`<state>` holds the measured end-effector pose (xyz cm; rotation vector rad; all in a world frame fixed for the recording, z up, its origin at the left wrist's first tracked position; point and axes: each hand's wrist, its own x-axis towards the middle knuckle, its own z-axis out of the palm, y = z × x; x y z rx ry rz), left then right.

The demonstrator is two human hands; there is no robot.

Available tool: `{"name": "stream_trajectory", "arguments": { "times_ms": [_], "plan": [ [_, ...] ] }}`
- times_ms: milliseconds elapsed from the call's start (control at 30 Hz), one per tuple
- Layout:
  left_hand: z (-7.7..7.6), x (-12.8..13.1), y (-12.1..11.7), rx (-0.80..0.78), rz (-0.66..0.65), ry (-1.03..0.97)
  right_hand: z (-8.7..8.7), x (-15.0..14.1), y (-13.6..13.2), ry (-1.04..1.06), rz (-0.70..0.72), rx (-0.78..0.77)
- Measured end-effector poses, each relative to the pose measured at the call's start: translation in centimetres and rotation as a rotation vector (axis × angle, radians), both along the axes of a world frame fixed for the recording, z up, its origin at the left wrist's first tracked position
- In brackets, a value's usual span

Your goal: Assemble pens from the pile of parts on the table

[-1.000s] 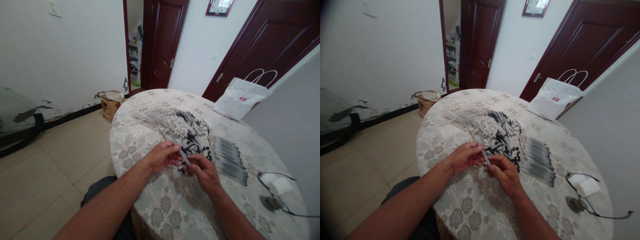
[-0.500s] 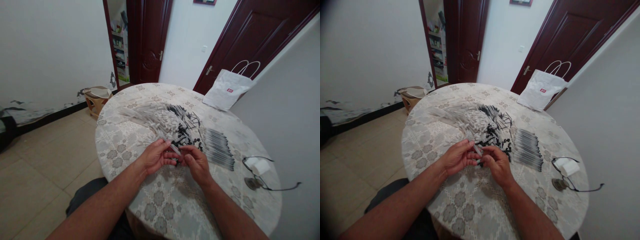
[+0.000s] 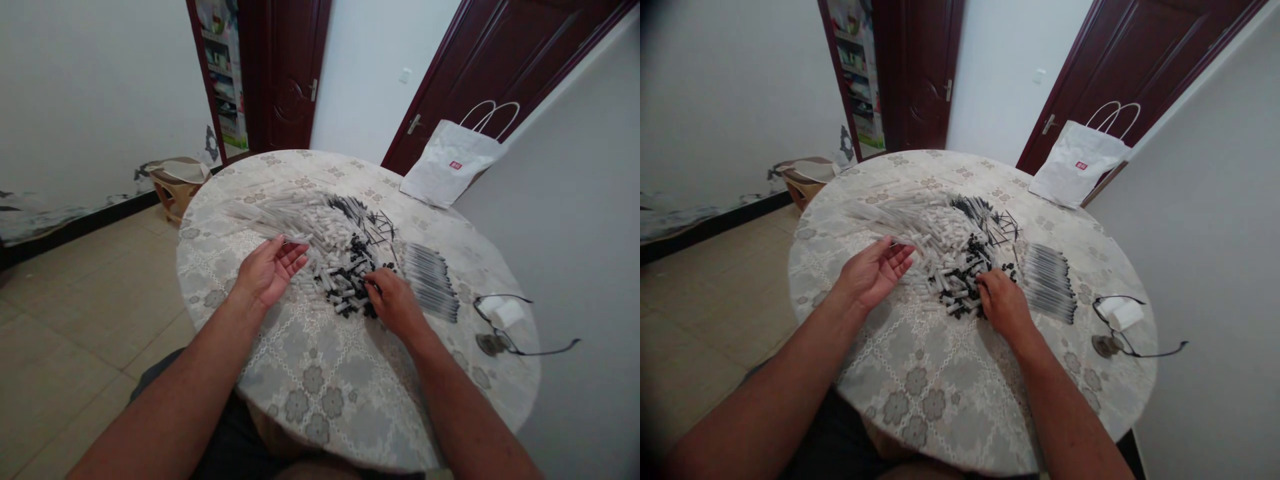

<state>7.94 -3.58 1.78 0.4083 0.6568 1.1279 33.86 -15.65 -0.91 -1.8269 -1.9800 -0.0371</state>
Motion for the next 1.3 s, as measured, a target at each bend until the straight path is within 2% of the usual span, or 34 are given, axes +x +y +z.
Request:
{"name": "stream_trajectory", "arguments": {
  "times_ms": [267, 700, 900, 1000, 1133, 1300],
  "plan": [
    [-0.1, 1.1, -1.2, 0.006, -0.043, 0.058, 0.0, -0.2, -0.2, -0.083, -0.045, -0.102],
    [-0.6, 2.0, -2.0, 0.040, -0.101, 0.108, 0.0, -2.8, 0.7, -0.272, -0.150, -0.261],
    [-0.9, 2.3, -2.5, 0.073, -0.153, 0.102, -0.3, -2.9, 0.8, -0.286, -0.135, -0.247],
    [-1.0, 2.5, -2.8, 0.079, -0.167, 0.102, -0.3, -2.8, 0.8, -0.180, -0.114, -0.138],
    [-1.1, 2.9, -3.3, 0.100, -0.187, 0.101, 0.3, -3.0, 0.3, 0.183, -0.107, 0.077],
    [-1.0, 3.3, -4.1, 0.113, -0.255, 0.066, 0.4, -4.4, -0.3, 0.687, -0.099, 0.089]
  ]
}}
